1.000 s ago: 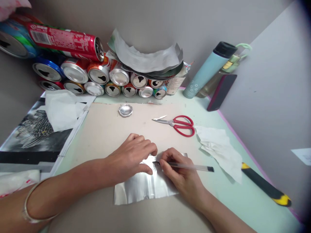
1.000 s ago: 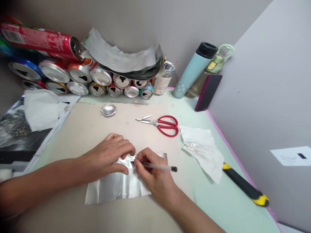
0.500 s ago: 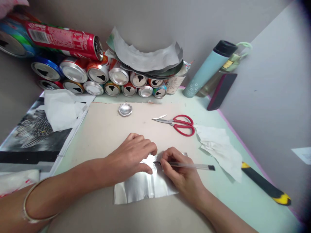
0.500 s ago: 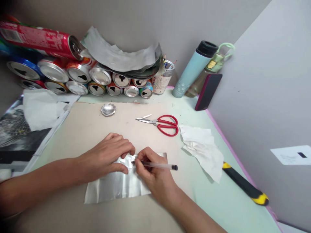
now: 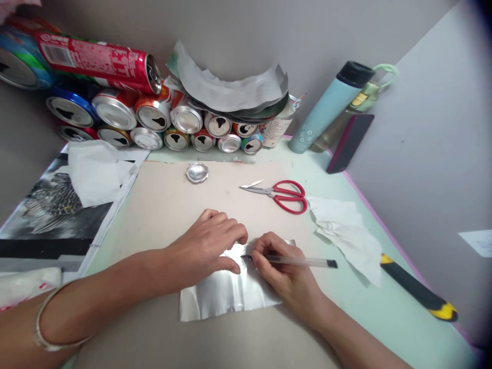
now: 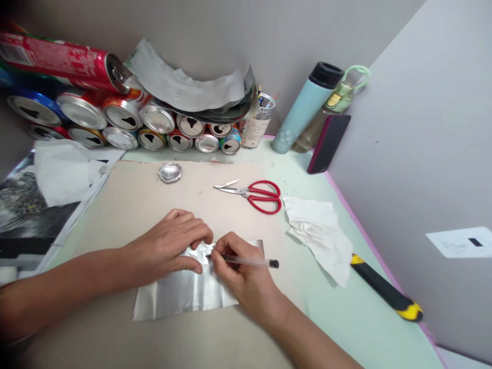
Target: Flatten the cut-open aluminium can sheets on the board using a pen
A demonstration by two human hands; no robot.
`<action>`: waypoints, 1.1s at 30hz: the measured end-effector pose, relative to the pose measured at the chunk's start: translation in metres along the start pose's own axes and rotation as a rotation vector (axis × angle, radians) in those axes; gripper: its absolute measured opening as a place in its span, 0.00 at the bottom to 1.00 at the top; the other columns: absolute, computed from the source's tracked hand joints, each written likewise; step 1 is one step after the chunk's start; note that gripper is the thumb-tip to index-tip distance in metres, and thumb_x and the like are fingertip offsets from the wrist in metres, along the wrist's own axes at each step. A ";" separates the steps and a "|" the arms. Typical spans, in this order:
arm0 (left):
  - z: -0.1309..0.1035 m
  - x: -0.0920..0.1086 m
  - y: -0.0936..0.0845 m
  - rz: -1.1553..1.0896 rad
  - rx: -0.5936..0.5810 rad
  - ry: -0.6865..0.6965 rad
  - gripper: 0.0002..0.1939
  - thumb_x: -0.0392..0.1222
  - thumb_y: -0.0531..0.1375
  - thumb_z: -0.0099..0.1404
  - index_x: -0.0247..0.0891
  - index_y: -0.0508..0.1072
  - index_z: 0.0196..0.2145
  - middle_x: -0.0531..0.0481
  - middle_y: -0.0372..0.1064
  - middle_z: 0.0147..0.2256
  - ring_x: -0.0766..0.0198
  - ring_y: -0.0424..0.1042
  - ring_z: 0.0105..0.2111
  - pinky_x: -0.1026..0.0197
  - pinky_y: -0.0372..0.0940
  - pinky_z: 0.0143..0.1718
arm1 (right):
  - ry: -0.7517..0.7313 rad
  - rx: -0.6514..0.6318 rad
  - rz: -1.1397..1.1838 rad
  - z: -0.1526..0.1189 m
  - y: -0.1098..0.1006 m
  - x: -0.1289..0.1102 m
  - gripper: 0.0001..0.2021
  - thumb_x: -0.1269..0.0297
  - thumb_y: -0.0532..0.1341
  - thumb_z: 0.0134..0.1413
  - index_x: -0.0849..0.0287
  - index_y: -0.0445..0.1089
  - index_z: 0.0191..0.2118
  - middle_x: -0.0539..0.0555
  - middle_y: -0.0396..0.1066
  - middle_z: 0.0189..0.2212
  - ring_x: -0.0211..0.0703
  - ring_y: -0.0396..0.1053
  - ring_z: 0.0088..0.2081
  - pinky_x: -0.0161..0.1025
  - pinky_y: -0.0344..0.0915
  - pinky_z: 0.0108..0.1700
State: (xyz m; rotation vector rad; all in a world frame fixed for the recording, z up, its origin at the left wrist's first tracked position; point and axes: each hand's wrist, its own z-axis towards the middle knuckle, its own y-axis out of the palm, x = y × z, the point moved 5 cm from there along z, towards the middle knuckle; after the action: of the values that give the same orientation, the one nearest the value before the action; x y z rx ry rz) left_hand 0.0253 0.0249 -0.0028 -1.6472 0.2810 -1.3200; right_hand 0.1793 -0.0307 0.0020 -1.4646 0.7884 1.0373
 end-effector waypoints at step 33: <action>-0.001 -0.002 0.001 0.015 0.016 0.003 0.21 0.45 0.74 0.62 0.41 0.66 0.42 0.57 0.68 0.38 0.61 0.64 0.37 0.57 0.50 0.45 | 0.004 -0.033 0.000 0.000 0.000 -0.004 0.09 0.67 0.57 0.64 0.56 0.62 0.30 0.45 0.61 0.24 0.34 0.51 0.24 0.34 0.49 0.25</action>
State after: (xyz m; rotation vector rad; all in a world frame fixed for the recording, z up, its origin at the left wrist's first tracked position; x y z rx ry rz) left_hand 0.0239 0.0255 -0.0046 -1.6268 0.2838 -1.3104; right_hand 0.1778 -0.0310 0.0059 -1.4950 0.7773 1.0528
